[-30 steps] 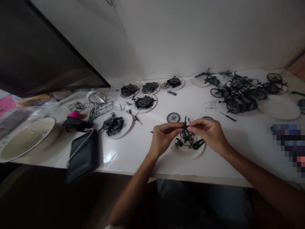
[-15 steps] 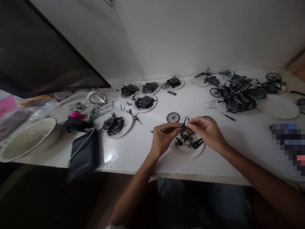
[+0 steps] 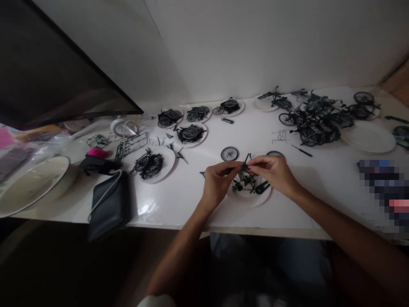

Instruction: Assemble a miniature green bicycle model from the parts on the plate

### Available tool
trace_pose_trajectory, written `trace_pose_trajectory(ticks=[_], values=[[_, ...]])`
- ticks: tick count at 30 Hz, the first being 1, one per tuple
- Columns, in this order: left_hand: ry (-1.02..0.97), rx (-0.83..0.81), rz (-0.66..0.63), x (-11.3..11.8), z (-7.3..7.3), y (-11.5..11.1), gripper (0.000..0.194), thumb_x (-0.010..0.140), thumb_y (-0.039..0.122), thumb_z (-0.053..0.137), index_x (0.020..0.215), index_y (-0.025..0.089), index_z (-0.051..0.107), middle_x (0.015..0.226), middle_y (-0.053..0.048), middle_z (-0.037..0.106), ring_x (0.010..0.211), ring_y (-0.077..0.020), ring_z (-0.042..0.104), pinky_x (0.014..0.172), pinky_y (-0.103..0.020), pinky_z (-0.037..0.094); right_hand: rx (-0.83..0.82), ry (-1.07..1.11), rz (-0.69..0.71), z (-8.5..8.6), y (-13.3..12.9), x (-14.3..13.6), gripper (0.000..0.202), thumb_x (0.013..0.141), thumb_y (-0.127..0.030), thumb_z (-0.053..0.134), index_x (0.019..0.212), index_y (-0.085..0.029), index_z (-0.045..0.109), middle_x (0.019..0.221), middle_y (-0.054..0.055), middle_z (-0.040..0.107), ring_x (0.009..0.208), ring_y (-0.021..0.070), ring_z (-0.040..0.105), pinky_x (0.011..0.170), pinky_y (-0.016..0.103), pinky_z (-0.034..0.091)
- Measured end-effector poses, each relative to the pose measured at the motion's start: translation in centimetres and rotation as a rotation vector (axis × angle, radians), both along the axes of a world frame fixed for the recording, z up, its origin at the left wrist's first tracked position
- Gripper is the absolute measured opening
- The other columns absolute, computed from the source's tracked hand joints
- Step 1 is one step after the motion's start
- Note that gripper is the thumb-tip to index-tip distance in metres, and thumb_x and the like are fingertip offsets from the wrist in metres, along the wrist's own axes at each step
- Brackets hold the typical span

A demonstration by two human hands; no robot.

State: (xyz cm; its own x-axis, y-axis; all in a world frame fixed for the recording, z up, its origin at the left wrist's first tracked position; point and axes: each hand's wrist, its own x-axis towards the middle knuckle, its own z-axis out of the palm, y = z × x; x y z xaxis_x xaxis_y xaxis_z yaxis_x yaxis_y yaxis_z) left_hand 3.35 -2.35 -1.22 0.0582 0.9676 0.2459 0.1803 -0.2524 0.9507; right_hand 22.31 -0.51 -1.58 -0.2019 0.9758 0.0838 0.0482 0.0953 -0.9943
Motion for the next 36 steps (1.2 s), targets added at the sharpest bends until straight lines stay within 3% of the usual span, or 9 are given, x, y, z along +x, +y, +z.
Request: trace_pose_trajectory(ticks=[4, 9, 19, 24, 30, 36], values=[[-0.109, -0.013, -0.064, -0.1, 0.2, 0.3, 0.009, 0.082, 0.025, 0.074, 0.085, 0.017, 0.078, 0.091, -0.008, 0.077, 0.086, -0.0196, 0.072, 0.080, -0.032, 0.063, 0.006, -0.007, -0.007, 0.4, 0.0, -0.1, 0.014, 0.075, -0.033, 0.078, 0.082, -0.021, 0.077, 0.082, 0.004, 0.077, 0.076, 0.0194, 0.073, 0.075, 0.035, 0.061], [-0.149, -0.125, -0.158, -0.5, 0.4, 0.3, 0.014, 0.080, 0.027, 0.077, 0.089, 0.017, 0.078, 0.090, -0.008, 0.077, 0.084, -0.0200, 0.074, 0.079, -0.032, 0.064, -0.025, -0.002, -0.015, 1.1, -0.1, 0.1, 0.018, 0.071, -0.035, 0.081, 0.078, -0.020, 0.075, 0.074, 0.003, 0.074, 0.070, 0.0175, 0.069, 0.067, 0.032, 0.058], [-0.066, -0.131, -0.208, -0.6, 0.6, 0.0, 0.017, 0.084, 0.025, 0.072, 0.099, 0.017, 0.077, 0.096, -0.008, 0.078, 0.086, -0.0195, 0.073, 0.079, -0.031, 0.063, 0.037, -0.062, -0.014, 1.1, -0.4, -0.2, 0.013, 0.076, -0.033, 0.080, 0.078, -0.021, 0.074, 0.075, 0.002, 0.073, 0.070, 0.0173, 0.068, 0.068, 0.031, 0.055], [-0.135, -0.125, -0.191, -1.4, 0.9, 0.5, 0.017, 0.080, 0.023, 0.075, 0.096, 0.016, 0.074, 0.087, -0.007, 0.075, 0.072, -0.0143, 0.069, 0.066, -0.025, 0.060, 0.304, -0.265, 0.033, 1.6, -0.7, 0.3, 0.006, 0.087, -0.027, 0.069, 0.086, -0.022, 0.072, 0.084, 0.003, 0.074, 0.079, 0.0187, 0.068, 0.074, 0.033, 0.052], [-0.210, -0.122, -0.094, -3.6, 0.3, -0.1, 0.020, 0.081, 0.023, 0.077, 0.098, 0.015, 0.072, 0.078, -0.004, 0.072, 0.071, -0.0143, 0.069, 0.066, -0.026, 0.060, 0.614, -0.685, 0.418, 1.9, -1.3, 1.0, 0.020, 0.092, -0.008, 0.057, 0.092, -0.020, 0.073, 0.092, 0.007, 0.073, 0.090, 0.0221, 0.066, 0.081, 0.036, 0.049], [-0.170, -0.118, 0.032, -5.2, 0.4, -2.4, 0.017, 0.082, 0.023, 0.077, 0.096, 0.015, 0.073, 0.083, -0.005, 0.075, 0.073, -0.0149, 0.071, 0.072, -0.028, 0.062, 0.749, -0.982, 0.452, 2.2, -1.9, 0.6, 0.026, 0.091, 0.002, 0.051, 0.085, -0.015, 0.069, 0.079, 0.006, 0.068, 0.080, 0.0205, 0.062, 0.077, 0.035, 0.047]])
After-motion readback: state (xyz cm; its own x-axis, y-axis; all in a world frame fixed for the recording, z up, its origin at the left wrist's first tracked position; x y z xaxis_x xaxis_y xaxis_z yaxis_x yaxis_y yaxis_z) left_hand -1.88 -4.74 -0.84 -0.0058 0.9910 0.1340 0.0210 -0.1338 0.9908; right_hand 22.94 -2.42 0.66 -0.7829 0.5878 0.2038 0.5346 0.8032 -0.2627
